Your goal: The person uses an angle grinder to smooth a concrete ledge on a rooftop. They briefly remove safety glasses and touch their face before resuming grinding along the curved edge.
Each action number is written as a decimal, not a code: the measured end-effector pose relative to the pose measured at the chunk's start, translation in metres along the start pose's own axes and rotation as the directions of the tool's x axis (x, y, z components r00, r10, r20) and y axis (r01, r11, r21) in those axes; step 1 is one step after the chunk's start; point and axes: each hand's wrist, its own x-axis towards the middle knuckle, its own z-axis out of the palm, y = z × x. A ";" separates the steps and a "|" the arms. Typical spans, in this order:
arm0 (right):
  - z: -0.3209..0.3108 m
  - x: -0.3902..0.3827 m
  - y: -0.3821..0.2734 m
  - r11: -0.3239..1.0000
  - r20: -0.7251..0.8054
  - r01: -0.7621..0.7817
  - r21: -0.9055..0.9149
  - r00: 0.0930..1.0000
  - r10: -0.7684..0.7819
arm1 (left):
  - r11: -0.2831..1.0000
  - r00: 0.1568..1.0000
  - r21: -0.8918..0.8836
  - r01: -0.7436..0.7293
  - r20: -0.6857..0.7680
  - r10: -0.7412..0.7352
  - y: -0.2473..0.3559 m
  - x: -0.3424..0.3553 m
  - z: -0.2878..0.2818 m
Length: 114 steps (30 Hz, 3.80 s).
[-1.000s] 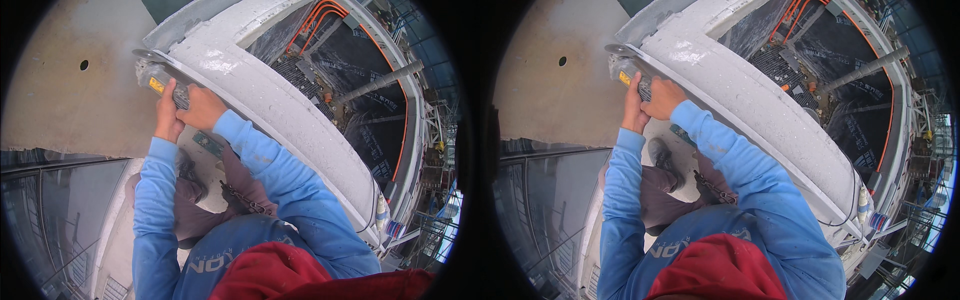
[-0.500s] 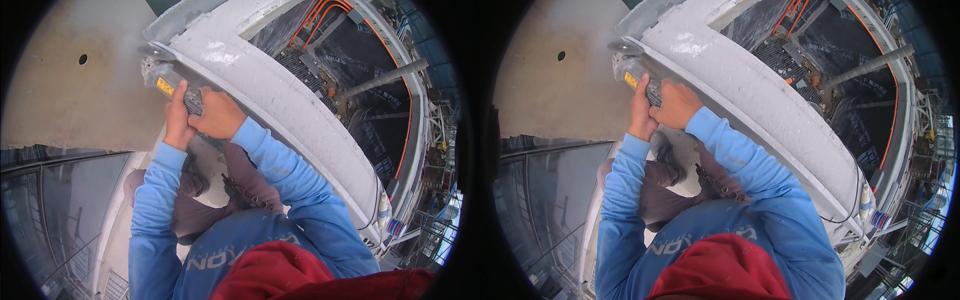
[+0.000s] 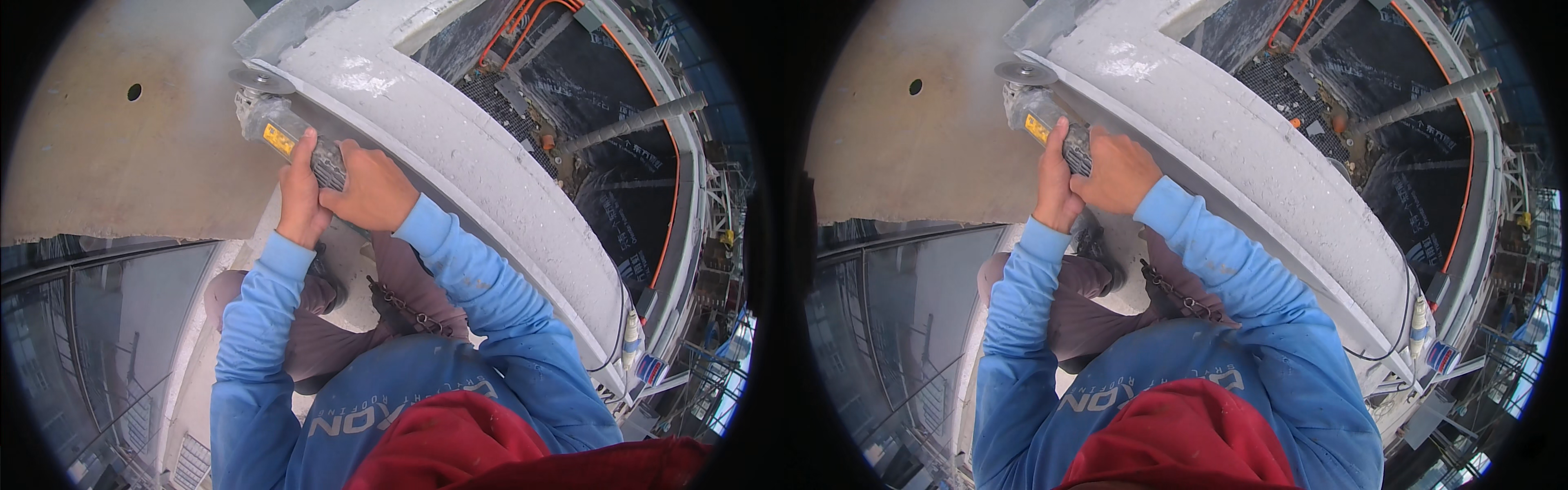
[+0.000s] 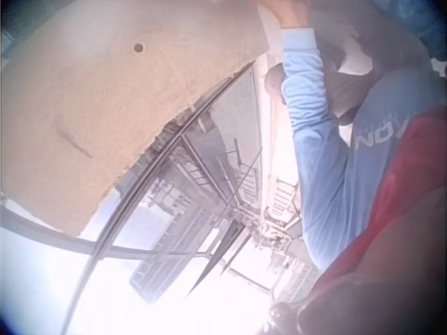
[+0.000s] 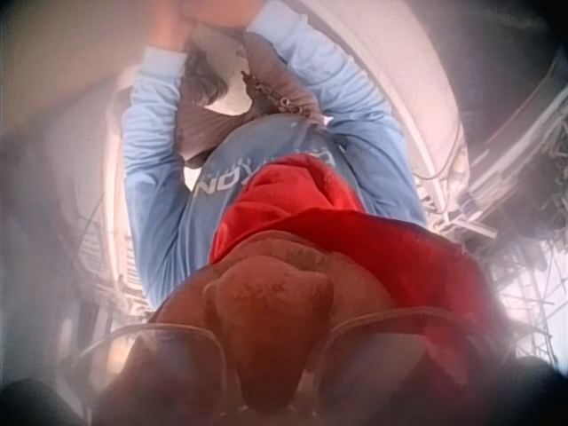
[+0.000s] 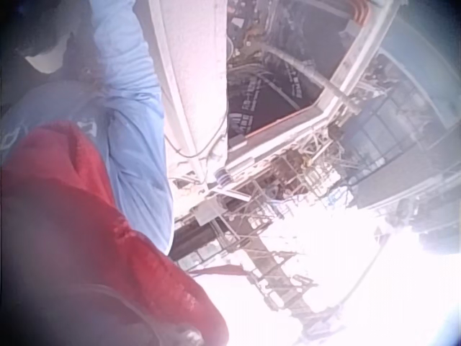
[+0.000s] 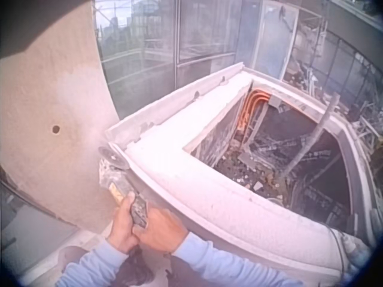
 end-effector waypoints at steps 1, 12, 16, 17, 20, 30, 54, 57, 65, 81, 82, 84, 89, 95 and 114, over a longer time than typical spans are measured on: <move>-0.001 -0.001 -0.001 1.000 0.001 0.001 0.003 1.000 -0.001 | 1.000 1.000 0.000 -0.002 0.002 0.002 0.000 -0.001 0.001; -0.004 -0.008 0.000 1.000 0.008 0.000 -0.006 1.000 0.000 | 1.000 1.000 0.016 0.012 -0.006 -0.011 -0.004 -0.007 0.002; -0.004 -0.006 0.000 1.000 0.001 0.010 -0.006 1.000 -0.010 | 1.000 1.000 0.017 0.016 -0.005 -0.016 -0.003 -0.006 0.002; -0.004 -0.005 0.000 1.000 -0.004 0.020 -0.003 1.000 -0.020 | 1.000 1.000 0.019 0.021 -0.001 -0.021 -0.002 -0.004 0.001; 0.001 0.000 0.003 0.999 -0.029 0.042 -0.009 0.999 -0.042 | 0.999 0.999 0.027 0.032 0.009 -0.033 -0.001 0.002 -0.002; 0.007 0.016 0.005 0.999 -0.038 0.044 -0.016 0.998 -0.045 | 1.000 1.000 0.018 0.007 0.017 -0.007 0.004 0.017 -0.007; 0.017 0.049 0.003 1.000 0.002 -0.012 -0.019 1.000 0.012 | 0.999 0.999 0.008 -0.035 -0.001 0.035 0.014 0.053 -0.022; 0.018 0.053 0.003 0.999 0.029 -0.034 -0.002 0.999 0.034 | 0.999 0.999 -0.014 -0.052 -0.012 0.052 0.014 0.059 -0.025; 0.018 0.061 0.000 0.998 0.039 -0.055 -0.032 0.998 0.056 | 0.999 0.999 -0.012 -0.048 0.000 0.048 0.017 0.067 -0.027; 0.003 0.026 -0.004 1.000 0.018 -0.012 -0.012 1.000 0.012 | 1.000 1.000 -0.023 0.000 0.002 0.000 0.014 0.024 -0.004; 0.003 0.024 -0.003 1.000 0.015 -0.002 -0.007 1.000 0.002 | 1.000 1.000 -0.023 0.003 0.001 -0.003 0.013 0.021 -0.003; 0.001 0.018 -0.003 1.000 0.017 0.003 -0.007 1.000 -0.003 | 1.000 1.000 -0.029 0.011 -0.003 -0.011 0.011 0.017 -0.002; -0.005 0.005 -0.006 1.000 0.024 0.002 -0.026 1.000 -0.001 | 0.999 1.000 -0.037 0.018 -0.011 -0.018 0.006 0.003 0.003; -0.005 0.001 -0.005 1.000 0.017 -0.005 -0.021 1.000 0.005 | 1.000 1.000 -0.027 0.002 -0.010 -0.002 0.000 0.003 0.000; 0.014 0.044 -0.002 0.999 0.021 -0.028 -0.046 0.999 0.029 | 0.998 0.998 -0.010 -0.055 -0.029 0.055 0.013 0.045 -0.017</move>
